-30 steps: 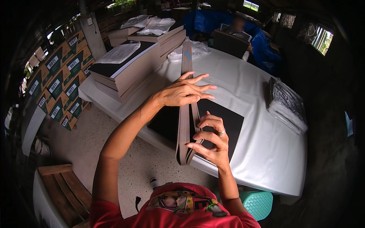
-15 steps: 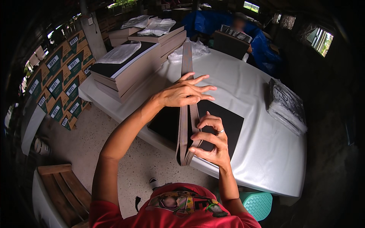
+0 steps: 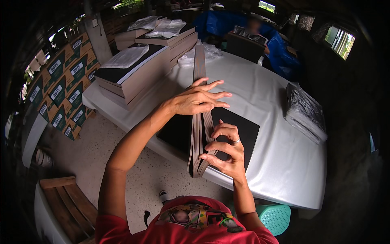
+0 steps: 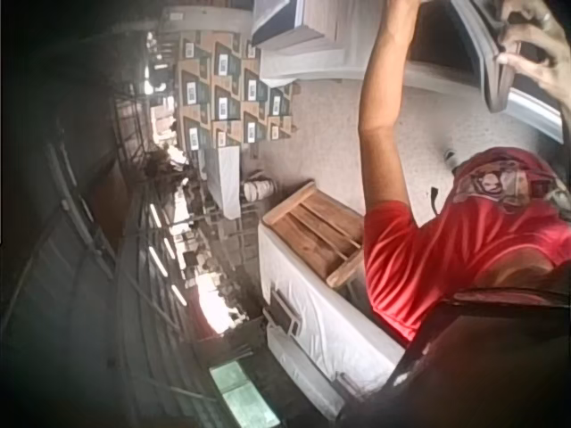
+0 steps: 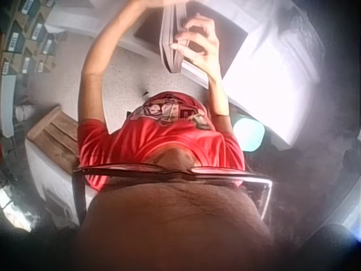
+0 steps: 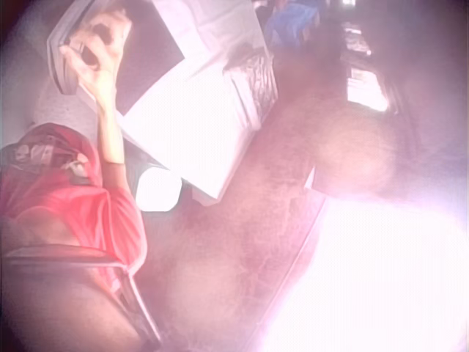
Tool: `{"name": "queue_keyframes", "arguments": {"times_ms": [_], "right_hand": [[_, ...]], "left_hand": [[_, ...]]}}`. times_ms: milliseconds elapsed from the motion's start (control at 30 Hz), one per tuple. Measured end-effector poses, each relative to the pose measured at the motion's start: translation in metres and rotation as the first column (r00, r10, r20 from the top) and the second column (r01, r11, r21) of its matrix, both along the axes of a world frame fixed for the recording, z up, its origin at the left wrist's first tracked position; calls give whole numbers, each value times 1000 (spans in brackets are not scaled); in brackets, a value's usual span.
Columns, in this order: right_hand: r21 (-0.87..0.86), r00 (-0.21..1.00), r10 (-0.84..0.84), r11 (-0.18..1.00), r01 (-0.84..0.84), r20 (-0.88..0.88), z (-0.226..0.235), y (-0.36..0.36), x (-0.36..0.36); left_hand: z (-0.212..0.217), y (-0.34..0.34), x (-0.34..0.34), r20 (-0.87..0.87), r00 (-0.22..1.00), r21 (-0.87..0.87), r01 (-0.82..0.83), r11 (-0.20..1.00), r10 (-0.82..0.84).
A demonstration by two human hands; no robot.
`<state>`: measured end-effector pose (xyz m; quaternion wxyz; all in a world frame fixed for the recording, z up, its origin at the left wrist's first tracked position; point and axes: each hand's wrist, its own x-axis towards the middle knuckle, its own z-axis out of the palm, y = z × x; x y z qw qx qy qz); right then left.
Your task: The person picks up large black paper boards from a stack, checks their edges by hand, and places them onto a different stack on a work table.
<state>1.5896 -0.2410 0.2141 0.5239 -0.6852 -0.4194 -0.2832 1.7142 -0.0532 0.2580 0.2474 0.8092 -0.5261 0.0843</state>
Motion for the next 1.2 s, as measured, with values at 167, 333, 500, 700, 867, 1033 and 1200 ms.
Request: {"name": "queue_keyframes", "arguments": {"times_ms": [167, 333, 500, 700, 867, 1033, 1200], "right_hand": [[-2, 1000, 8, 1000, -8, -9, 1, -1, 0], [1, 1000, 5, 1000, -5, -1, -1, -1, -1], [-55, 998, 1, 998, 2, 61, -1, -4, 1], [-19, 999, -52, 998, 52, 9, -1, 2, -1], [-10, 997, -74, 997, 74, 12, -1, 5, -1], [3, 998, -57, 998, 57, 1, -1, 3, -2], [6, 999, -53, 999, 53, -10, -3, 3, -2]], "left_hand": [[-1, 0, 1, -2, 1000, 10, -1, 1000, 1], [1, 1, 1, 3, 1000, 37, 6, 999, -6], [3, 1, 0, 4, 1000, 54, -2, 999, 2], [2, 1, 0, 7, 1000, 48, 2, 999, -3], [0, 2, 2, 2, 1000, 40, 11, 999, -11], [1, 1, 1, 3, 1000, 43, 9, 999, -9], [1, 1, 1, -5, 1000, 36, 12, 999, -12]]}}
